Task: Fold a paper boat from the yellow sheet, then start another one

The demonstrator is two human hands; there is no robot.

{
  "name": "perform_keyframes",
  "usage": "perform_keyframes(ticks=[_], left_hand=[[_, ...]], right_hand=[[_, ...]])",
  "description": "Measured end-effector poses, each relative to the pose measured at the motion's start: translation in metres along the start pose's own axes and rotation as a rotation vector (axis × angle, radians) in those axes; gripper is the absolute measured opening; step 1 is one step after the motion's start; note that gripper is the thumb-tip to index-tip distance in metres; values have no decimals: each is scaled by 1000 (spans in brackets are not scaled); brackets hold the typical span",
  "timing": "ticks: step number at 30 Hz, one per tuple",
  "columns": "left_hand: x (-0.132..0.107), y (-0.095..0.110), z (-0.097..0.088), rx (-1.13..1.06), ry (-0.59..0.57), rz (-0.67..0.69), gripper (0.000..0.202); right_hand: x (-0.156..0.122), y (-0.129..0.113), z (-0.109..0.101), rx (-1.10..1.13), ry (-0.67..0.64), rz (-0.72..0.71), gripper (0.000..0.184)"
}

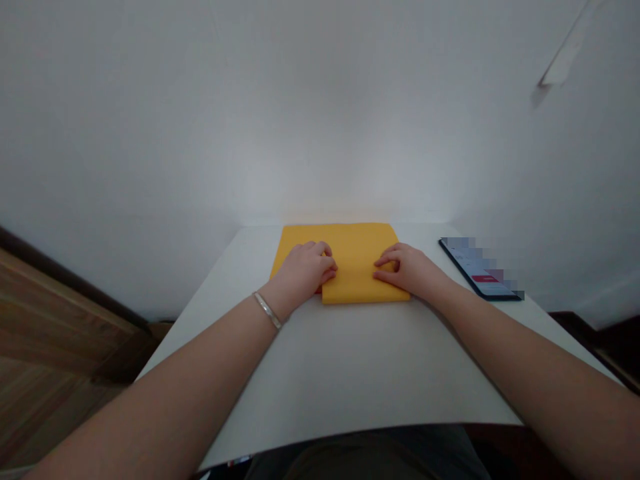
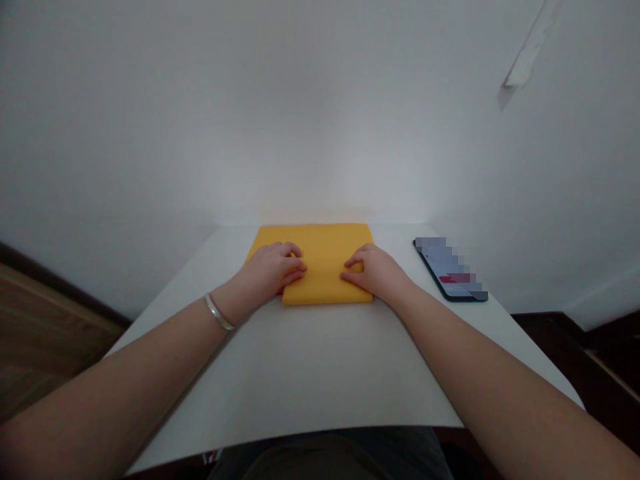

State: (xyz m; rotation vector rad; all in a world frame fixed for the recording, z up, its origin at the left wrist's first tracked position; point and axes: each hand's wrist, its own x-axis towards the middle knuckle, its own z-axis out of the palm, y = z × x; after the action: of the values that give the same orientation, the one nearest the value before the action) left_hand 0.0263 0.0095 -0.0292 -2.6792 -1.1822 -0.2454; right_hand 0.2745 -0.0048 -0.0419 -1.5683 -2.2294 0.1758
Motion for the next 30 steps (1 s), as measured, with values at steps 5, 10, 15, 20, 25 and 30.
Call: perform_keyframes(ticks=[5,10,15,20,25,30], left_hand=[[-1,-4,1,-79,-71,50,27],[-4,-5,-1,-124,-115,49,38],[-5,-9,-1,-112,-147,61,48],[-5,-9,-2,-73,-191,66,58],[-7,-6,-7,-38,-228,55,69],[-9,-5,-9,-42,-254,51,71]], right_hand=[[-5,-1,1,-97,-37,5,39],[-13,-14,0,-236,-46,0,53],[-18,-23,1,-303,-32,-28,61],[-18,-23,3,-321,-39,-13,63],[-19,-25,3,-328,-45,-24,65],[-20,-26,4,-330,-42,-37,65]])
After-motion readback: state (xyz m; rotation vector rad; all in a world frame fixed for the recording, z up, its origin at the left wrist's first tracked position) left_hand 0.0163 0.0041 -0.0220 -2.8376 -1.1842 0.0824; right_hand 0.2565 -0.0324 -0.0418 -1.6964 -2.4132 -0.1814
